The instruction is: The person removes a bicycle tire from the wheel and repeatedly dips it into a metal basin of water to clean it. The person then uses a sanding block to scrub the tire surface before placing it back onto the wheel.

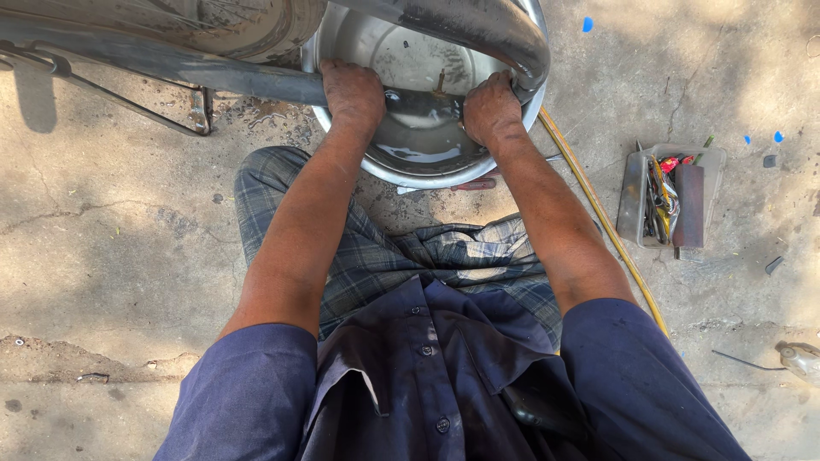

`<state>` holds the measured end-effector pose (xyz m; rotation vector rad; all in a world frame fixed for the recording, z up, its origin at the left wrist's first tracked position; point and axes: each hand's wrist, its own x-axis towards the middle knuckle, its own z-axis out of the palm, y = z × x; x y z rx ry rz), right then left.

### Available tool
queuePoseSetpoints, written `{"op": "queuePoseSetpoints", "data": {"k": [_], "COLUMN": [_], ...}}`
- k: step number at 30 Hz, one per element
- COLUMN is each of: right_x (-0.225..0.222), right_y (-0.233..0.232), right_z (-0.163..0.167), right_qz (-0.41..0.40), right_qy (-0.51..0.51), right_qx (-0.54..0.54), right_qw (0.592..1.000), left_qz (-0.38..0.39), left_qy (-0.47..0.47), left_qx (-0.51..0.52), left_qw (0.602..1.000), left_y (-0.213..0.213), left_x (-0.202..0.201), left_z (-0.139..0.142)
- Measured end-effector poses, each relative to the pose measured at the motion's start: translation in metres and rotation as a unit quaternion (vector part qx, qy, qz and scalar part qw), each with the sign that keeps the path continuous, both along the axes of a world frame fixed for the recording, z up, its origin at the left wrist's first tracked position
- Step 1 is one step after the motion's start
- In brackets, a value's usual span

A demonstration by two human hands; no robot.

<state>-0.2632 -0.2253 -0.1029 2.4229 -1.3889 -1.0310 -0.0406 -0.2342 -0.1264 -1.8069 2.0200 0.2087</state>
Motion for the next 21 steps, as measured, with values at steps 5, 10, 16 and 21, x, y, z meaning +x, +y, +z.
{"op": "queuePoseSetpoints", "data": {"k": [5, 10, 16, 21], "right_x": [0.002, 0.005, 0.006, 0.008], "right_y": [-0.001, 0.001, 0.003, 0.004], "right_z": [0.005, 0.008, 0.011, 0.013], "right_qz": [-0.007, -0.005, -0.01, -0.012], "right_qy": [0.001, -0.023, -0.022, 0.005], "right_qx": [0.006, -0.008, -0.011, 0.014], "right_qw": [1.0, 1.0, 1.0, 1.0], "left_qz": [0.002, 0.012, 0.006, -0.006], "left_qy": [0.004, 0.016, 0.019, -0.007], "left_qx": [-0.009, -0.011, -0.029, -0.012], "left_qw": [1.0, 1.0, 0.999, 1.0], "left_y": [-0.001, 0.0, 0.002, 0.003], "left_x": [0.0, 0.001, 0.002, 0.003], "left_z": [0.004, 0.007, 0.008, 0.006]}}
